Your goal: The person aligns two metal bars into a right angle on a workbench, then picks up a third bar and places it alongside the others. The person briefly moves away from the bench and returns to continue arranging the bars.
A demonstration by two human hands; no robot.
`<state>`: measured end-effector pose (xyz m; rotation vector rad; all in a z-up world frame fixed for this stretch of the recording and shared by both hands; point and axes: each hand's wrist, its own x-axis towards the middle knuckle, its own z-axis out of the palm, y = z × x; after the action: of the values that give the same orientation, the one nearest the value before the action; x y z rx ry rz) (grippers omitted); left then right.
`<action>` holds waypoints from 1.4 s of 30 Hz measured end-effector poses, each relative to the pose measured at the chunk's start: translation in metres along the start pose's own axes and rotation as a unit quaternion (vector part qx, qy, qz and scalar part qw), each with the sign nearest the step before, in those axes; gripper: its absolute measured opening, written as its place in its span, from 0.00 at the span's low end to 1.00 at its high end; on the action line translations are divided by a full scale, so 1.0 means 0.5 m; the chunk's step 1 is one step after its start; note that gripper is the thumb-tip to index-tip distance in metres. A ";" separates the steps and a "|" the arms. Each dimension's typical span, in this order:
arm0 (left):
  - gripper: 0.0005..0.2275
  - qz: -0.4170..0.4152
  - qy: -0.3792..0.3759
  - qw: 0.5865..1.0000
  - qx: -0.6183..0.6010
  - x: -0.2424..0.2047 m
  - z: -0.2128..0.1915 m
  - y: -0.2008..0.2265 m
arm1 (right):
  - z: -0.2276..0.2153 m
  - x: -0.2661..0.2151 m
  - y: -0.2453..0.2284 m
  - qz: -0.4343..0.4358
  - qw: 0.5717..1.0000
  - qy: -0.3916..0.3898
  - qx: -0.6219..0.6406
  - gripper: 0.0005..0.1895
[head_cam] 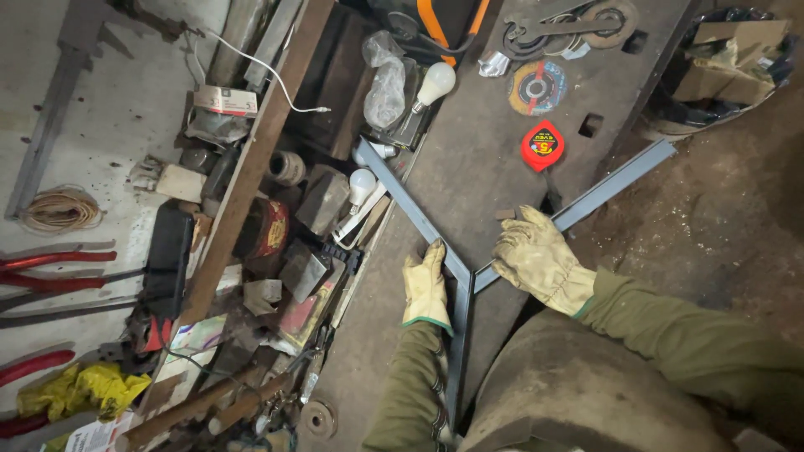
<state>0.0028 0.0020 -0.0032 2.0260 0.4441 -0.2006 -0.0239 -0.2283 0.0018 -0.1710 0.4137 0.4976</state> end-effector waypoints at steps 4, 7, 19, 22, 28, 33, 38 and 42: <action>0.19 -0.002 -0.003 0.995 -0.103 -0.001 0.008 -0.005 | 0.038 -0.013 -0.004 -0.018 0.999 -0.011 -0.039 0.19; 0.20 -0.042 0.007 0.998 -0.055 -0.010 0.000 0.023 | 0.034 -0.017 -0.002 -0.048 0.980 -0.010 -0.192 0.20; 0.22 -0.038 0.012 0.999 0.004 -0.007 -0.005 0.022 | 0.032 -0.020 -0.006 -0.002 0.999 0.033 -0.002 0.18; 0.22 -0.042 0.006 0.999 0.028 -0.013 -0.007 0.035 | 0.071 -0.037 -0.013 0.014 0.999 0.049 -0.003 0.18; 0.23 -0.065 0.014 0.997 0.024 -0.015 -0.004 0.032 | 0.022 -0.012 -0.005 0.007 0.999 0.050 0.022 0.18; 0.23 -0.049 0.011 0.996 -0.079 0.016 0.016 -0.039 | 0.053 -0.030 -0.014 0.000 0.998 -0.038 0.047 0.20; 0.20 -0.061 -0.004 0.997 -0.048 0.006 0.007 -0.012 | 0.065 -0.026 -0.017 -0.020 1.000 -0.011 0.021 0.19; 0.18 -0.064 -0.010 0.996 -0.065 0.009 0.009 -0.018 | 0.056 -0.022 -0.018 -0.013 0.999 0.034 0.028 0.19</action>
<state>0.0033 0.0028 -0.0143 1.8688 0.5613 -0.2628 -0.0185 -0.2338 0.0322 -0.1391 0.4908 0.4557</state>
